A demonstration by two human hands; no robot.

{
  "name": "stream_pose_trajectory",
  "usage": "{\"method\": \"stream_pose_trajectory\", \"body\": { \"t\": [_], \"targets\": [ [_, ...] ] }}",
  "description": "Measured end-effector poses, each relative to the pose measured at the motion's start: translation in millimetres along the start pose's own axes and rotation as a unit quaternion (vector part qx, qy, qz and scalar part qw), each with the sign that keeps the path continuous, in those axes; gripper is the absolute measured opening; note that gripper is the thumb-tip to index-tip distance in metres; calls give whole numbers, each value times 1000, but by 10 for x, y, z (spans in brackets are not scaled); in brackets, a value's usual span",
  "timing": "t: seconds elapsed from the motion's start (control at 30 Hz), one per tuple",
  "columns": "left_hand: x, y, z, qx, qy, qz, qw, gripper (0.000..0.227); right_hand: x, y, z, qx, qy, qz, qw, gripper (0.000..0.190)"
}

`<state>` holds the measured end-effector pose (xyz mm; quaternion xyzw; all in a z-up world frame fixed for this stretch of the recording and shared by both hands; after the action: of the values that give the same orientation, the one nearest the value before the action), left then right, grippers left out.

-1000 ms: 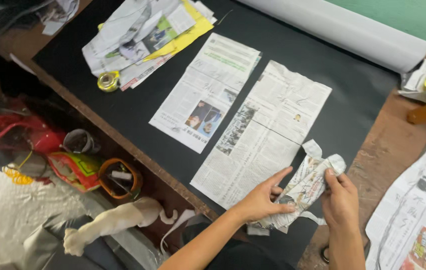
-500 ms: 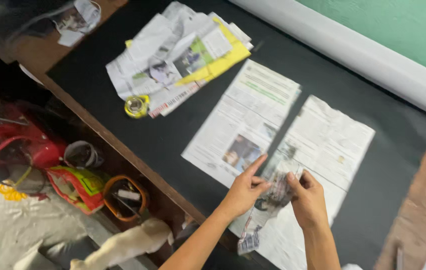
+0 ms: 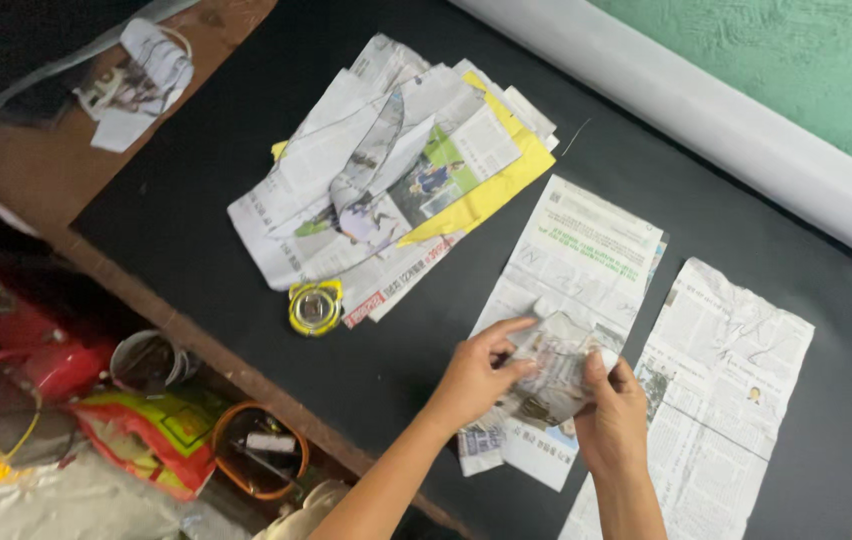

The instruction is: The person uses scissors to cut newspaper sheets laid on a black work surface. They trim edges and separate sections, then fold and stack the cut pieces. The person continues cutting additional newspaper sheets and organizes the resulting pieces on the table.

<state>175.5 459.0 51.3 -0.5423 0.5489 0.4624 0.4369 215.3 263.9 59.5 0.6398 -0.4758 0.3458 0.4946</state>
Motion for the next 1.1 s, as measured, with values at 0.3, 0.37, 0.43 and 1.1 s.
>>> {"method": "stream_pose_trajectory", "body": {
  "t": [0.3, 0.37, 0.43, 1.1],
  "targets": [
    [-124, -1424, 2301, -123, -43, -60, 990, 49, 139, -102, 129, -93, -28, -3, 995, 31],
    [-103, -1737, 2789, -166, -138, -15, 976, 49, 104, -61, 188, -119, -26, -17, 992, 34],
    [-143, -1921, 3082, -180, -264, 10, 948, 51, 72, 5, 205, -136, -16, -35, 990, 35],
    [96, 89, -197, 180, 7, 98, 979, 38, 432, 27, -602, 75, -153, 2, 985, 41]
  ]
}}
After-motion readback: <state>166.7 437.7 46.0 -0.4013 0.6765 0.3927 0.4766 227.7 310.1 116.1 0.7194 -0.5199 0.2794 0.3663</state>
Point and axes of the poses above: each hand's wrist, its own y-axis away from the middle knuckle, its own z-axis out of the back of the hand, x = y × z, the point moved 7 cm from there along -y, towards the middle knuckle, and after that the axes turned 4 degrees about x, right-handed, at the moved point
